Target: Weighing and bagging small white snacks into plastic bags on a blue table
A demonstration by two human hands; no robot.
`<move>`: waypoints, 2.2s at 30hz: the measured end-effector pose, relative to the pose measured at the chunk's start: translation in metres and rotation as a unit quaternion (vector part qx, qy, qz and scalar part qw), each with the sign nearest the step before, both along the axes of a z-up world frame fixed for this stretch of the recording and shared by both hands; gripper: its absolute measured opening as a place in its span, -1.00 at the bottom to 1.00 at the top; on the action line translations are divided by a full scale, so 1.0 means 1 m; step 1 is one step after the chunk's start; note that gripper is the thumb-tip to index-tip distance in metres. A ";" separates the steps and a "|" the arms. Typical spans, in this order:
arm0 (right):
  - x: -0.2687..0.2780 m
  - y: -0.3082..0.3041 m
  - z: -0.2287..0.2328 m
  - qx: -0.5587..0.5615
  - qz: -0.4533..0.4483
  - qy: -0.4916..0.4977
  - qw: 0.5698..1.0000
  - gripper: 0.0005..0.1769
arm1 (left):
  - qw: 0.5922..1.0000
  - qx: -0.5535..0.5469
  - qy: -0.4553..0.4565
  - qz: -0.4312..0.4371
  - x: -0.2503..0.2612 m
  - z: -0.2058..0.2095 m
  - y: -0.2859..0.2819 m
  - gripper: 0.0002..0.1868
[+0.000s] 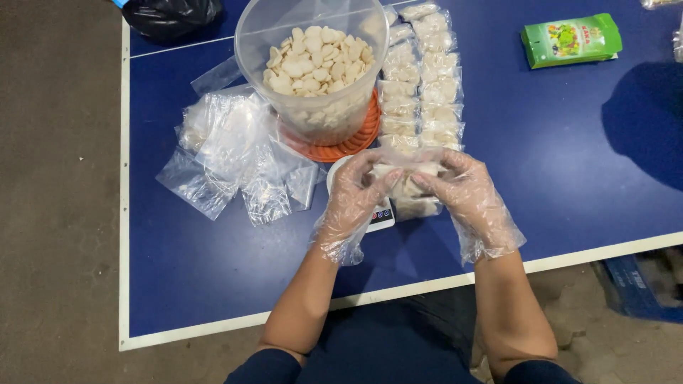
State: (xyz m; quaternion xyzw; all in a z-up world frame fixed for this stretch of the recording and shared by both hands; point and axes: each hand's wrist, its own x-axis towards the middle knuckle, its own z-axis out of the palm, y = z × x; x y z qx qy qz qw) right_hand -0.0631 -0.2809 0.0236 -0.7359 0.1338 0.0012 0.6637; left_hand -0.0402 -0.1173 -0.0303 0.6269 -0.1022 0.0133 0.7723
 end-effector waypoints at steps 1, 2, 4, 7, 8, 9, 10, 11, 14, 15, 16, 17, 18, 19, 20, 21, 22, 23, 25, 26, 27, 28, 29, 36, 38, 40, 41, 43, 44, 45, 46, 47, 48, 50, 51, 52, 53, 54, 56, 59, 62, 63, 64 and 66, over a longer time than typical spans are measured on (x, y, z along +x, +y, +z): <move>0.000 -0.002 0.000 0.028 0.008 -0.004 1.000 -0.52 | 1.000 0.001 -0.007 -0.007 -0.003 0.013 -0.001 -0.67; 0.000 -0.005 0.000 0.057 0.016 -0.008 0.998 -0.52 | 1.000 0.002 -0.014 -0.014 -0.005 0.025 -0.001 -0.73; 0.000 -0.006 -0.002 0.045 0.022 -0.016 0.999 -0.58 | 1.000 0.003 -0.016 -0.015 0.002 0.006 -0.002 -0.73; -0.002 -0.007 -0.006 0.010 0.042 -0.048 0.998 -0.69 | 1.000 -0.007 -0.001 -0.018 -0.001 0.013 -0.003 -0.77; -0.002 -0.008 -0.007 -0.016 0.058 -0.079 0.995 -0.73 | 1.000 -0.022 0.010 -0.020 -0.002 0.022 -0.003 -0.80; -0.003 -0.012 -0.007 -0.015 0.056 -0.077 0.995 -0.73 | 0.999 -0.021 0.012 -0.022 -0.004 0.024 -0.004 -0.80; -0.004 -0.016 -0.007 -0.064 0.115 -0.136 0.982 -0.52 | 0.998 -0.056 0.039 -0.007 -0.006 0.027 -0.006 -0.79; -0.005 -0.019 -0.008 -0.112 0.174 -0.192 0.959 -0.31 | 0.994 -0.091 0.067 0.009 -0.008 0.029 -0.007 -0.78; -0.006 -0.021 -0.030 -0.141 0.146 -0.304 0.931 -0.54 | 0.993 -0.073 0.080 -0.035 -0.004 0.016 -0.002 -0.73; -0.008 -0.022 -0.037 -0.140 0.144 -0.299 0.933 -0.54 | 0.993 -0.071 0.085 -0.038 -0.006 0.013 -0.005 -0.73; -0.010 -0.023 -0.045 -0.164 0.100 -0.301 0.934 -0.60 | 0.989 -0.088 0.105 -0.052 -0.008 0.009 -0.009 -0.67; -0.013 -0.023 -0.052 -0.188 0.056 -0.302 0.933 -0.66 | 0.984 -0.105 0.125 -0.067 -0.010 0.006 -0.013 -0.61; -0.018 -0.020 -0.059 -0.188 0.053 -0.298 0.934 -0.66 | 0.984 -0.104 0.129 -0.070 -0.008 -0.005 -0.012 -0.61; -0.026 -0.016 -0.067 -0.183 0.007 -0.222 0.958 -0.70 | 0.982 -0.090 0.132 -0.098 -0.007 -0.016 -0.011 -0.45; -0.033 -0.013 -0.073 -0.175 -0.039 -0.144 0.973 -0.73 | 0.980 -0.076 0.135 -0.126 -0.006 -0.026 -0.010 -0.29; -0.041 -0.006 -0.083 -0.176 -0.042 -0.141 0.973 -0.73 | 0.979 -0.075 0.138 -0.129 -0.007 -0.032 -0.011 -0.29; -0.049 0.001 -0.093 -0.030 -0.079 -0.101 0.991 -0.72 | 0.980 -0.025 0.140 -0.139 -0.008 -0.038 -0.012 -0.34; -0.057 0.008 -0.103 0.117 -0.115 -0.059 0.985 -0.71 | 0.978 0.026 0.142 -0.148 -0.009 -0.044 -0.013 -0.39; -0.072 0.011 -0.122 0.151 -0.142 -0.024 0.978 -0.73 | 0.978 0.080 0.136 -0.137 -0.020 -0.050 -0.020 -0.51; -0.080 0.013 -0.132 0.185 -0.166 0.007 0.969 -0.75 | 0.975 0.133 0.127 -0.123 -0.026 -0.053 -0.023 -0.61; -0.085 0.011 -0.141 0.185 -0.169 0.010 0.968 -0.75 | 0.974 0.133 0.129 -0.126 -0.029 -0.064 -0.023 -0.61; -0.089 0.008 -0.149 0.139 -0.149 0.026 0.979 -0.78 | 0.968 0.183 0.102 -0.138 -0.033 -0.075 -0.024 -0.60; -0.094 0.006 -0.158 0.093 -0.127 0.044 0.987 -0.80 | 0.958 0.232 0.075 -0.148 -0.037 -0.086 -0.024 -0.58; -0.097 -0.033 -0.116 -0.040 -0.061 -0.027 0.997 0.08 | 0.947 0.202 -0.079 -0.237 -0.036 -0.020 -0.048 -0.60; -0.096 -0.047 -0.119 -0.128 -0.041 -0.113 0.985 -0.38 | 0.938 0.213 -0.021 -0.274 -0.036 -0.077 -0.057 -0.59; -0.095 -0.053 -0.120 -0.128 -0.050 -0.105 0.985 -0.41 | 0.937 0.218 -0.006 -0.274 -0.035 -0.089 -0.060 -0.57; -0.095 -0.056 -0.121 -0.128 -0.059 -0.095 0.985 -0.44 | 0.935 0.222 0.011 -0.275 -0.036 -0.095 -0.062 -0.54; -0.094 -0.064 -0.121 -0.120 -0.062 -0.087 0.987 -0.47 | 0.930 0.236 0.039 -0.280 -0.035 -0.082 -0.064 -0.50; -0.094 -0.068 -0.121 -0.112 -0.064 -0.080 0.988 -0.49 | 0.923 0.250 0.066 -0.285 -0.034 -0.076 -0.064 -0.47; -0.095 -0.068 -0.116 -0.112 -0.064 -0.080 0.988 -0.49 | 0.923 0.250 0.066 -0.285 -0.034 -0.077 -0.064 -0.47; -0.096 -0.068 -0.111 -0.111 -0.065 -0.038 0.991 -0.51 | 0.920 0.256 0.084 -0.285 -0.034 -0.077 -0.063 -0.47; -0.097 -0.068 -0.106 -0.110 -0.067 0.004 0.992 -0.53 | 0.916 0.262 0.101 -0.285 -0.034 -0.077 -0.063 -0.48; -0.094 -0.069 -0.103 -0.109 -0.067 0.004 0.992 -0.53 | 0.916 0.262 0.101 -0.285 -0.035 -0.065 -0.062 -0.48; -0.089 -0.071 -0.100 -0.077 -0.104 0.013 0.992 -0.52 | 0.923 0.274 0.063 -0.261 -0.040 -0.040 -0.059 -0.53; -0.086 -0.075 -0.105 -0.078 -0.103 0.013 0.992 -0.52 | 0.924 0.274 0.064 -0.261 -0.041 -0.044 -0.056 -0.53; -0.084 -0.080 -0.110 -0.031 -0.153 0.007 0.988 -0.55 | 0.935 0.264 0.040 -0.231 -0.041 -0.048 -0.053 -0.55; -0.078 -0.085 -0.115 0.015 -0.201 -0.003 0.979 -0.57 | 0.946 0.254 0.013 -0.200 -0.039 -0.051 -0.050 -0.57; -0.074 -0.089 -0.120 0.014 -0.199 -0.006 0.980 -0.57 | 0.947 0.252 0.011 -0.198 -0.041 -0.040 -0.044 -0.57; -0.069 -0.095 -0.132 -0.084 -0.222 0.023 0.971 -0.62 | 0.967 0.209 -0.061 -0.129 -0.045 -0.020 -0.031 -0.62; -0.058 -0.100 -0.148 -0.164 -0.209 0.100 0.959 -0.58 | 0.963 0.249 -0.098 -0.027 -0.045 -0.046 -0.001 -0.73; -0.058 -0.108 -0.178 -0.207 -0.188 0.108 0.954 -0.57 | 0.944 0.283 -0.146 0.084 -0.042 -0.078 0.040 -0.80; -0.057 -0.105 -0.174 -0.208 -0.185 0.107 0.954 -0.57 | 0.944 0.283 -0.144 0.087 -0.041 -0.077 0.051 -0.80; -0.057 -0.101 -0.170 -0.219 -0.177 0.082 0.956 -0.57 | 0.931 0.295 -0.174 0.128 -0.040 -0.075 0.062 -0.82; -0.057 -0.096 -0.166 -0.230 -0.165 0.055 0.958 -0.57 | 0.914 0.308 -0.201 0.173 -0.040 -0.082 0.088 -0.84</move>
